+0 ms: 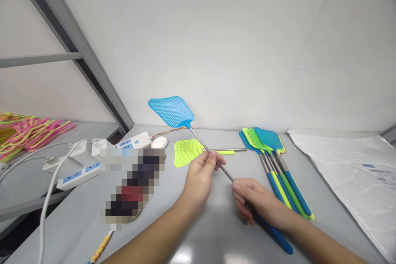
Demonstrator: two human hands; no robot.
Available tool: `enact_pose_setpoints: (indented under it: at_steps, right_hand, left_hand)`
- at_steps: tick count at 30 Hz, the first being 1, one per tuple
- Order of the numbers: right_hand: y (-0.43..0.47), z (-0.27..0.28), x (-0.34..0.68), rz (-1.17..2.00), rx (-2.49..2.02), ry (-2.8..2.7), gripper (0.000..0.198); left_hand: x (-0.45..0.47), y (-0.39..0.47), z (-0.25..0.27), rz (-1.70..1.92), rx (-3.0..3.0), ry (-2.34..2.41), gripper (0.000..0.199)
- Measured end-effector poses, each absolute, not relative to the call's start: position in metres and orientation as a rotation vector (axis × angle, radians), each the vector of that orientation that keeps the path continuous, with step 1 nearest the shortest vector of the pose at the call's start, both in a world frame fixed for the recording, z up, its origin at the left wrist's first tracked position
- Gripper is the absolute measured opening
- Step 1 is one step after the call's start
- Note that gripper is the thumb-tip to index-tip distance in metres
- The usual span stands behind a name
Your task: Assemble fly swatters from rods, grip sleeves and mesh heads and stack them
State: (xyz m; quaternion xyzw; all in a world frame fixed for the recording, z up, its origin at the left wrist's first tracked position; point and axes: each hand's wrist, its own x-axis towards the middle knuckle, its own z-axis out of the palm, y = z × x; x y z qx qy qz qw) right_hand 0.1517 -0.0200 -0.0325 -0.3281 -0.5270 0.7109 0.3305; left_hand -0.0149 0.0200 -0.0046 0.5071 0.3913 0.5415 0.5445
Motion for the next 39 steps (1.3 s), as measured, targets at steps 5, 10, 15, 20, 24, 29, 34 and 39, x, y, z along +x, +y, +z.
enact_pose_setpoints:
  at_steps: [5, 10, 15, 20, 24, 29, 34, 39]
  right_hand:
    - [-0.022, -0.028, 0.150, 1.875, -0.858, -1.444, 0.039]
    - [-0.024, -0.022, 0.149, 1.888, -0.876, -1.493, 0.042]
    - [-0.027, -0.025, 0.148, 1.815, -0.926, -1.546, 0.046]
    - [-0.028, -0.029, 0.148, 1.766, -0.937, -1.494, 0.046]
    - [-0.026, -0.029, 0.150, 1.765, -0.905, -1.476, 0.045]
    - [-0.026, -0.026, 0.145, 1.833, -0.822, -1.388, 0.041]
    - [-0.025, -0.026, 0.143, 1.828, -0.823, -1.391, 0.040]
    - [-0.023, -0.024, 0.148, 1.830, -0.889, -1.442, 0.040]
  left_hand:
    - [-0.034, 0.040, 0.007, 1.554, 0.995, 0.846, 0.024]
    - [-0.048, 0.049, 0.026, 1.696, 0.874, 0.796, 0.021]
    - [-0.037, 0.039, 0.018, 1.667, 0.857, 0.827, 0.025]
    - [-0.003, 0.004, -0.010, 1.393, 1.102, 0.938, 0.035]
    - [0.008, -0.010, -0.019, 1.254, 1.167, 0.905, 0.039]
    - [0.003, -0.004, -0.011, 1.326, 1.152, 0.858, 0.036]
    - [0.001, -0.001, -0.007, 1.353, 1.163, 0.817, 0.034]
    - [0.000, -0.001, -0.011, 1.394, 1.179, 0.838, 0.031]
